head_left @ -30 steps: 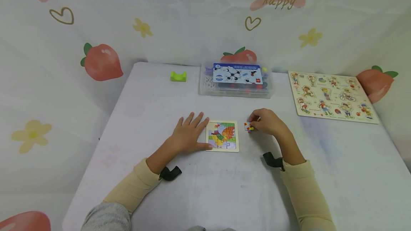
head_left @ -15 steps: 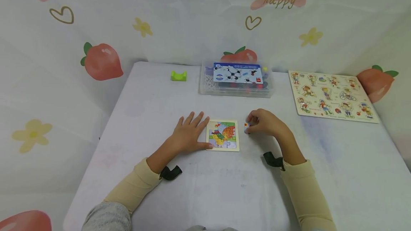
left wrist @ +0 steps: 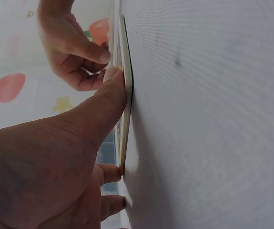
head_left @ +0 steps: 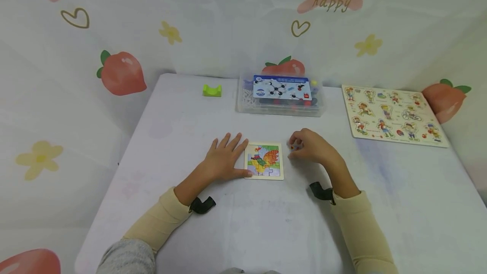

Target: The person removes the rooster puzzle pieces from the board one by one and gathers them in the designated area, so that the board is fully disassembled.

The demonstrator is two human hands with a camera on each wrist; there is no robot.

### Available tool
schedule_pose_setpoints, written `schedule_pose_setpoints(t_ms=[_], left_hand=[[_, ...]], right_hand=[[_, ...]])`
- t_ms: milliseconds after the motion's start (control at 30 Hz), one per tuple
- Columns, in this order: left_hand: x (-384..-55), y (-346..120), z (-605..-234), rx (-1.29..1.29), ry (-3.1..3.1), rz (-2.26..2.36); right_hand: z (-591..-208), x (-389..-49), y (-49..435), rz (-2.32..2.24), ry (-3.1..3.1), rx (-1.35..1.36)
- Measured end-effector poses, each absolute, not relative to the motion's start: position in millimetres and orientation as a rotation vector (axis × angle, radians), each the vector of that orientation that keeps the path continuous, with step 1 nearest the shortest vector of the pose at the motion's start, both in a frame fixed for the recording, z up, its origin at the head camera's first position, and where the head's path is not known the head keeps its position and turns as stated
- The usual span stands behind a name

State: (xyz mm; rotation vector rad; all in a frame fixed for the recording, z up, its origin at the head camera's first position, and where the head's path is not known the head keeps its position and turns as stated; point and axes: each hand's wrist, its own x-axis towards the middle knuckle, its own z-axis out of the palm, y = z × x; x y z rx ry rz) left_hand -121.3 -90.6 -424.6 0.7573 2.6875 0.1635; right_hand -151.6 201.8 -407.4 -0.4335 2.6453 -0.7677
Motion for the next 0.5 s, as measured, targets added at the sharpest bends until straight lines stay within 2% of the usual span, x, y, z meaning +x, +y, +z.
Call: schedule_pose_setpoints(t_ms=[500], left_hand=[[-123,-93,-431,0.759,2.689,0.159]], right_hand=[[-405,-146,139,-0.606,2.612,-0.635]])
